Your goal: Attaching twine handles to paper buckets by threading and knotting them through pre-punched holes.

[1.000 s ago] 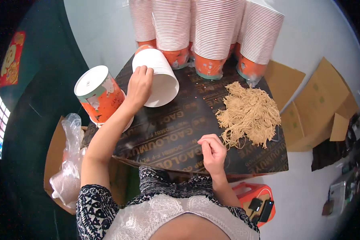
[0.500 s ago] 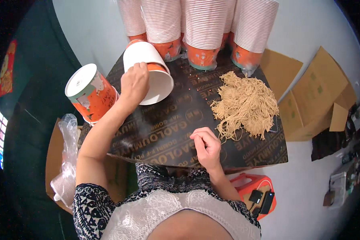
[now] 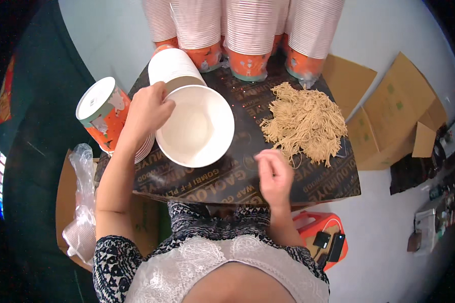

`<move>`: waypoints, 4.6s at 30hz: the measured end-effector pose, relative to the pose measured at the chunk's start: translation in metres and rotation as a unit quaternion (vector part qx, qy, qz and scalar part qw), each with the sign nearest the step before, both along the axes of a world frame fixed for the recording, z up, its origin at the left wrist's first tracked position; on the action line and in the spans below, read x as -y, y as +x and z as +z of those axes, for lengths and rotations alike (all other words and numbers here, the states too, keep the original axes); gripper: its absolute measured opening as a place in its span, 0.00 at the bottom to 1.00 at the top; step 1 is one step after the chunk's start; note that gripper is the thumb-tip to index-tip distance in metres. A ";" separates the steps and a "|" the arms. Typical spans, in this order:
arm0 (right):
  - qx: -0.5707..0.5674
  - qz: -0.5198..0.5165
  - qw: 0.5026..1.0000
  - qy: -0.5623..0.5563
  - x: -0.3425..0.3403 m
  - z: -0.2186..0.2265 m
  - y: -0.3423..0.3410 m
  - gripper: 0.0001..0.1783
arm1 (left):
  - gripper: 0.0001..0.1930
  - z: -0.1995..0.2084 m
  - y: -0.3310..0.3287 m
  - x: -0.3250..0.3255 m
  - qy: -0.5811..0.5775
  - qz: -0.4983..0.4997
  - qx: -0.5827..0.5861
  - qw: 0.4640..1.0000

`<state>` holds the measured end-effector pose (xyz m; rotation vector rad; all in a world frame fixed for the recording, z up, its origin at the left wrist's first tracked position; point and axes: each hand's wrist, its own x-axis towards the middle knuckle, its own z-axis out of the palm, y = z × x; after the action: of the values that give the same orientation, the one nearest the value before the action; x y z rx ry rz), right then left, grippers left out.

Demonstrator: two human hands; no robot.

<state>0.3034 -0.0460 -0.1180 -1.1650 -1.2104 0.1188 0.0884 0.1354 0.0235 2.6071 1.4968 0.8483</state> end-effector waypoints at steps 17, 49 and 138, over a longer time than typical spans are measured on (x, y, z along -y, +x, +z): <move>0.108 -0.274 0.943 -0.157 0.026 -0.012 0.093 0.06 | 0.12 -0.063 -0.063 0.013 -0.217 -0.009 0.290 0.932; 0.435 -0.102 0.894 -0.040 -0.017 0.042 0.082 0.04 | 0.02 -0.089 -0.052 0.117 0.145 -0.076 0.352 0.922; 0.083 0.079 0.993 0.000 0.007 0.013 -0.074 0.12 | 0.13 -0.063 -0.042 0.125 0.070 -0.200 0.157 0.965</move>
<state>0.2298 -0.0534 -0.1053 -1.0934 -1.4506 0.1429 0.0465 0.0104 -0.0395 2.5690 0.8227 1.2706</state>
